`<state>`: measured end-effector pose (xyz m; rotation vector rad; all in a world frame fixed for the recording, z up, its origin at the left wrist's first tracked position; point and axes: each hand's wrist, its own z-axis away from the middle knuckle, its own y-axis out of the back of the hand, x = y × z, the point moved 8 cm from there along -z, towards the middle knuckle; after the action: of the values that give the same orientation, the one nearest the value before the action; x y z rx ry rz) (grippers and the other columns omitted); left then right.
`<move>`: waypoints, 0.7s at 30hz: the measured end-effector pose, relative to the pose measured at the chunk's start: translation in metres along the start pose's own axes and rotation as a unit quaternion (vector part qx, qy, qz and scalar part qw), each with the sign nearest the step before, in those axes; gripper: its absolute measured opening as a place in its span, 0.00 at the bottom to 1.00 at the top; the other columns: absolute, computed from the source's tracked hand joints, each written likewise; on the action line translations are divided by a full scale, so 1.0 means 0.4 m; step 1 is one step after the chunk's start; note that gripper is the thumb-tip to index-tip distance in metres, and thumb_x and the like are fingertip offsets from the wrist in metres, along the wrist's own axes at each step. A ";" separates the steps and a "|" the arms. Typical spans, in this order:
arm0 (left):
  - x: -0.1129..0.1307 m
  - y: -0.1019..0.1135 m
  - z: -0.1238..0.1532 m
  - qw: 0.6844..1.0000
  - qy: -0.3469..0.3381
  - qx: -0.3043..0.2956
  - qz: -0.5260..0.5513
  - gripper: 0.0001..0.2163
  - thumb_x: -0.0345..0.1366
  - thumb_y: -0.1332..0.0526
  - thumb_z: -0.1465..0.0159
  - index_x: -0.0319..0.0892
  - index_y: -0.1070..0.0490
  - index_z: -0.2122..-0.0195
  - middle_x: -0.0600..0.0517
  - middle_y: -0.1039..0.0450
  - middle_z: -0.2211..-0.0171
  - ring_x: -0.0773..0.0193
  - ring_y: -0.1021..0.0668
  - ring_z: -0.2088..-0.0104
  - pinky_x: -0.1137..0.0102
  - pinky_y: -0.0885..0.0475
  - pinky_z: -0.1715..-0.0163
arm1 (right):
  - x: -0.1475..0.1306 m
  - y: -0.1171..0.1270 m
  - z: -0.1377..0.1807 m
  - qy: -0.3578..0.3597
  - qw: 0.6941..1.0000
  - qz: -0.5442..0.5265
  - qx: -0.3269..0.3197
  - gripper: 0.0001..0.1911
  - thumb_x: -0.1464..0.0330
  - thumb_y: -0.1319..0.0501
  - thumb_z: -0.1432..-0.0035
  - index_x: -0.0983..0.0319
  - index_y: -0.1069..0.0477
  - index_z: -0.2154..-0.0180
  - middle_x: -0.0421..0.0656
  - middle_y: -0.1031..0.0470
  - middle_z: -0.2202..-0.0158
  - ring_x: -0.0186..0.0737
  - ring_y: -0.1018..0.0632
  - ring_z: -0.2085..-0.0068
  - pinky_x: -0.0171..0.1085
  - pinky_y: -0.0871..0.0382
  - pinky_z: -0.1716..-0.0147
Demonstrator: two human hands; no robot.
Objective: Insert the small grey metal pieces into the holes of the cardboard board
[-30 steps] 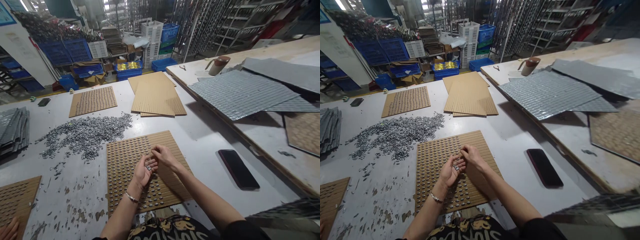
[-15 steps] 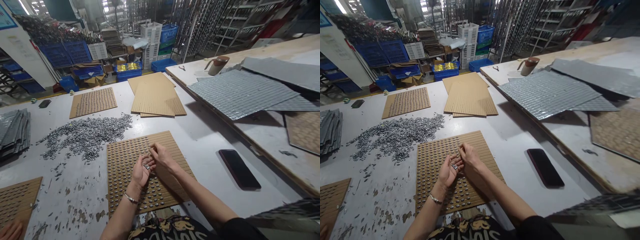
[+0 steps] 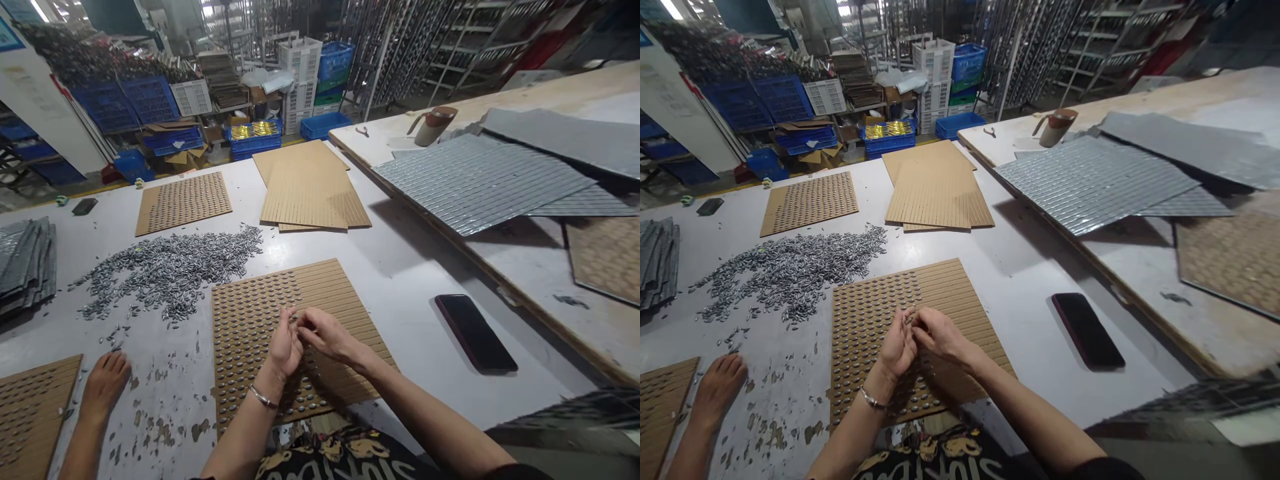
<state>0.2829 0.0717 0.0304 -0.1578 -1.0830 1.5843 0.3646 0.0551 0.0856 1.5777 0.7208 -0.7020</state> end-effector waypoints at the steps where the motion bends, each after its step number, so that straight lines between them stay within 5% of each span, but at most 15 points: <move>1: -0.002 0.005 -0.005 1.000 0.003 -0.004 -0.004 0.18 0.47 0.48 0.33 0.36 0.31 0.56 0.45 0.25 0.65 0.62 0.22 0.64 0.69 0.27 0.62 | 0.024 0.011 -0.009 -0.024 0.999 -0.011 0.022 0.04 0.70 0.45 0.40 0.61 0.33 0.67 0.40 0.28 0.70 0.36 0.29 0.69 0.34 0.36 0.68; 4: -0.007 0.022 -0.014 1.000 0.010 -0.005 -0.027 0.11 0.39 0.42 0.36 0.34 0.29 0.64 0.45 0.26 0.68 0.64 0.23 0.70 0.71 0.27 0.68 | 0.092 0.031 -0.049 -0.073 0.996 0.028 0.048 0.07 0.71 0.48 0.39 0.61 0.33 0.67 0.40 0.29 0.70 0.36 0.30 0.69 0.34 0.37 0.68; 8: -0.006 0.032 -0.014 1.000 0.007 -0.001 -0.028 0.07 0.35 0.39 0.39 0.34 0.29 0.67 0.45 0.27 0.70 0.66 0.23 0.72 0.73 0.27 0.70 | 0.140 0.017 -0.089 -0.092 0.989 0.113 -0.002 0.07 0.73 0.47 0.39 0.62 0.32 0.67 0.42 0.28 0.69 0.36 0.30 0.68 0.33 0.39 0.67; 15: 0.015 0.062 -0.012 0.997 -0.038 0.050 -0.052 0.06 0.22 0.37 0.45 0.36 0.30 0.66 0.45 0.25 0.67 0.66 0.21 0.67 0.73 0.26 0.64 | 0.168 0.036 -0.038 -0.147 0.959 0.241 0.007 0.09 0.71 0.48 0.37 0.62 0.32 0.69 0.45 0.27 0.68 0.37 0.30 0.68 0.34 0.43 0.69; 21: 0.046 0.103 -0.010 0.988 -0.095 0.097 -0.067 0.09 0.30 0.33 0.45 0.37 0.32 0.66 0.47 0.24 0.70 0.70 0.24 0.74 0.76 0.28 0.75 | 0.165 0.053 -0.021 -0.174 0.974 0.139 0.035 0.06 0.72 0.47 0.40 0.62 0.33 0.68 0.41 0.27 0.71 0.35 0.29 0.70 0.32 0.41 0.70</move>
<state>0.2497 0.0926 0.0074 0.1973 -1.0553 1.5956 0.4228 0.0655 0.0481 1.5278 0.2145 -0.7732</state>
